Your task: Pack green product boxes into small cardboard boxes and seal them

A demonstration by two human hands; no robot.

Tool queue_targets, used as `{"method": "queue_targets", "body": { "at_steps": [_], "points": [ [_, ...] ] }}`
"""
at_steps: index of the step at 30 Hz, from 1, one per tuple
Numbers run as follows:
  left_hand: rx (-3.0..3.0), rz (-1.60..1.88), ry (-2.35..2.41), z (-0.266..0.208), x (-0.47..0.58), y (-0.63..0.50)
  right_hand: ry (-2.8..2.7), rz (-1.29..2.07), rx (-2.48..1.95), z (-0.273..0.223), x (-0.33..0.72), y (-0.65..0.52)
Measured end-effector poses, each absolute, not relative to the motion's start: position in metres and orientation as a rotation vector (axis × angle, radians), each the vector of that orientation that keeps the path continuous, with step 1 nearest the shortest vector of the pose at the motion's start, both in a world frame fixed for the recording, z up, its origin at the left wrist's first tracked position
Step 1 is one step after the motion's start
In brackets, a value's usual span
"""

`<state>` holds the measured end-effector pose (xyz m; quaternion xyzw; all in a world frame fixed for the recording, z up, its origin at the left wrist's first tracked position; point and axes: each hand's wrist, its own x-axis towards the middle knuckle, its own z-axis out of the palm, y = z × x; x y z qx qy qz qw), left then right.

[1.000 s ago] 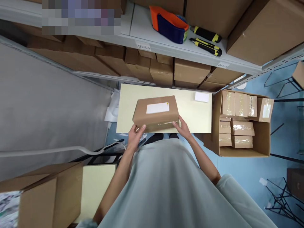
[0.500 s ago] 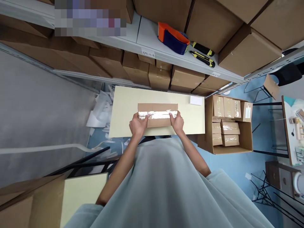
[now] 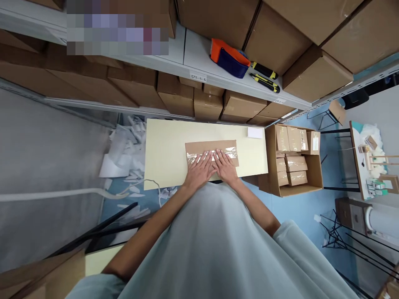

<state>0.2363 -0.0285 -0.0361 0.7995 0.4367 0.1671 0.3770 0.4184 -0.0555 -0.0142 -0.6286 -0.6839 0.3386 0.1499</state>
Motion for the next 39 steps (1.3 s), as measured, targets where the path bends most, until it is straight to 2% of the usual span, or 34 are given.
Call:
{"method": "queue_targets", "body": {
  "at_steps": [5, 10, 16, 21, 24, 27, 33, 39],
  "points": [
    [2.038, 0.433, 1.071, -0.036, 0.219, -0.023, -1.942, 0.928, -1.863, -0.01, 0.426, -0.055],
    [1.807, 0.636, 1.344, -0.037, 0.171, -0.019, -1.575, 0.628, -2.158, 0.0, 0.461, -0.063],
    [1.451, 0.425, 1.372, -0.05, 0.152, -0.015, -1.245, 1.021, -2.279, -0.011, 0.475, -0.074],
    [1.376, 0.46, 1.466, -0.045, 0.168, 0.001, -1.139, 1.014, -2.279, -0.02, 0.461, -0.075],
    [1.379, 0.644, 1.485, -0.022, 0.171, 0.012, -1.126, 1.046, -2.288, -0.023, 0.461, -0.069],
    [1.291, 0.858, 1.318, 0.021, 0.172, 0.013, -1.142, 1.068, -2.285, -0.026, 0.464, -0.063],
    [0.962, 0.883, 1.176, 0.106, 0.191, -0.007, -1.211, 1.116, -2.145, -0.033, 0.468, -0.066],
    [0.951, 0.901, 1.238, 0.127, 0.217, -0.013, -1.272, 1.168, -2.105, -0.035, 0.472, -0.067]
  ]
}}
